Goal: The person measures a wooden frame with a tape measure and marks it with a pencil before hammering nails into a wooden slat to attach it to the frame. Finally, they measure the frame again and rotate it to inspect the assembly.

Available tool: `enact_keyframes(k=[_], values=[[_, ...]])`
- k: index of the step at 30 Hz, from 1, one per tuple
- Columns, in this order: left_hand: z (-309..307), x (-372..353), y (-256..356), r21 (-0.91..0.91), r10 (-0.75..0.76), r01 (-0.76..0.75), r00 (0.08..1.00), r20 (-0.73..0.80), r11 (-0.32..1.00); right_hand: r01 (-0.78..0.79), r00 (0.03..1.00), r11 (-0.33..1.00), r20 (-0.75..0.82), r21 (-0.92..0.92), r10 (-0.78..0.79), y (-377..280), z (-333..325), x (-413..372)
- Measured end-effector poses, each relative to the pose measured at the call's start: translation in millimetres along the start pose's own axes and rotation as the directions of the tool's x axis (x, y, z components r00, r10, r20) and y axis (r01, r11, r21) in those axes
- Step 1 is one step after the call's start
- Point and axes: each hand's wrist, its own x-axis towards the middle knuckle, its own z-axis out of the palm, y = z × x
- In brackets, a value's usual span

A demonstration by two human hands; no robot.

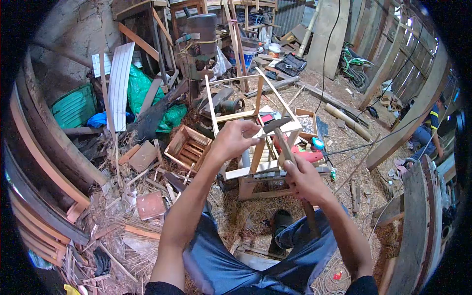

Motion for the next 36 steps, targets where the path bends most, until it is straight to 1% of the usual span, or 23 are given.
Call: enact_keyframes(k=[1, 2, 3, 4, 5, 6, 8, 10, 11, 12, 14, 16, 18, 20, 22, 24, 26, 28, 30, 31, 32, 34, 36], values=[[0.1, -0.6, 1.1, -0.011, -0.002, 0.002, 1.0, -0.005, 1.0, -0.056, 0.998, 0.998, 0.007, -0.01, 0.056, -9.4, -2.7, -4.2], [0.3, -0.9, 1.1, -0.024, -0.004, 0.003, 1.0, -0.012, 1.0, -0.057, 0.998, 0.998, 0.009, -0.013, 0.058, -11.8, -7.6, -1.3], [1.1, -1.0, -2.9, -0.048, 0.019, -0.02, 1.0, -0.016, 0.999, 0.07, 0.996, 0.973, -0.037, -0.22, -0.08, -13.4, -14.3, 2.4], [1.1, -0.2, -4.1, -0.053, 0.013, -0.014, 1.0, -0.016, 0.998, 0.18, 0.974, 0.89, -0.052, -0.419, -0.222, -19.4, -17.9, 6.4], [1.6, 2.0, -4.9, -0.01, 0.0, 0.0, 1.0, -0.011, 1.0, 0.145, 0.982, 0.899, -0.048, -0.413, -0.181, -32.6, -22.8, 6.3], [2.5, 2.8, -5.9, 0.034, -0.016, 0.016, 1.0, -0.004, 0.999, 0.217, 0.96, 0.814, -0.033, -0.539, -0.278, -32.2, -30.8, 14.3], [-1.3, 0.6, 2.2, 0.056, -0.022, 0.021, 1.0, 0.015, 0.998, 0.217, 0.963, 0.765, 0.006, -0.607, -0.269, -55.5, -35.9, 15.2], [-1.8, 0.6, 2.7, 0.053, -0.01, 0.011, 1.0, -0.015, 0.999, 0.196, 0.97, 0.729, 0.021, -0.656, -0.242, -71.4, -32.0, 10.8], [0.0, 2.4, -5.0, -0.024, -0.001, 0.001, 1.0, 0.006, 1.0, 0.181, 0.975, 0.688, 0.035, -0.703, -0.22, -74.0, -30.2, 9.1], [-0.3, 2.3, -3.6, -0.025, -0.002, 0.002, 1.0, 0.006, 1.0, 0.18, 0.975, 0.687, 0.036, -0.704, -0.219, -70.2, -29.4, 10.2], [-1.1, 2.4, 1.0, 0.065, -0.022, 0.023, 1.0, -0.022, 0.998, 0.225, 0.967, 0.631, 0.088, -0.743, -0.241, -59.5, -27.5, 12.7], [0.6, 2.2, 0.6, 0.056, -0.013, 0.015, 1.0, -0.02, 0.998, 0.245, 0.96, 0.655, 0.083, -0.714, -0.269, -71.4, -26.9, 8.1], [1.7, 1.0, -2.6, 0.045, -0.013, 0.014, 1.0, -0.017, 0.999, 0.159, 0.97, 0.7, -0.023, -0.696, -0.243, -78.1, -26.5, 7.8], [0.8, 2.3, -4.2, 0.054, 0.04, -0.038, 0.998, -0.039, 0.998, 0.164, 0.964, 0.702, -0.04, -0.693, -0.264, -68.5, -26.7, 8.3], [-2.5, 1.1, 1.4, 0.043, 0.008, -0.007, 1.0, -0.026, 0.999, 0.211, 0.969, 0.621, 0.08, -0.755, -0.233, -56.8, -26.3, 9.0], [-1.7, -1.4, 4.8, -0.023, 0.012, -0.013, 1.0, -0.025, 1.0, 0.172, 0.979, 0.621, 0.065, -0.765, -0.191, -62.9, -27.9, 6.1], [-2.1, 0.3, 2.2, 0.032, 0.004, -0.003, 1.0, -0.01, 0.999, 0.146, 0.971, 0.725, -0.043, -0.674, -0.235, -70.7, -26.3, 4.3], [-2.5, 1.2, -0.3, 0.032, 0.051, -0.051, 0.999, -0.013, 0.998, 0.133, 0.97, 0.745, -0.068, -0.654, -0.233, -73.5, -21.6, 3.2], [-3.7, 0.4, 4.7, 0.032, 0.006, -0.006, 1.0, 0.001, 0.999, 0.118, 0.967, 0.767, -0.102, -0.63, -0.233, -67.4, -20.3, 3.7], [-4.3, 0.1, 8.1, 0.028, -0.038, 0.038, 0.999, 0.011, 0.999, 0.145, 0.98, 0.727, -0.007, -0.671, -0.201, -56.0, -20.4, 7.1], [-4.0, 0.5, 9.3, 0.028, -0.032, 0.031, 0.999, 0.015, 0.999, 0.171, 0.983, 0.685, 0.082, -0.708, -0.161, -48.1, -21.4, 9.3], [-5.3, 0.0, 7.7, -0.016, -0.049, 0.05, 0.998, 0.03, 0.999, 0.179, 0.98, 0.671, 0.07, -0.72, -0.187, -54.8, -22.2, 9.8], [-2.1, 2.7, -4.8, -0.035, -0.011, 0.011, 1.0, -0.013, 0.999, 0.209, 0.957, 0.725, -0.013, -0.657, -0.289, -65.2, -20.8, 4.6]])
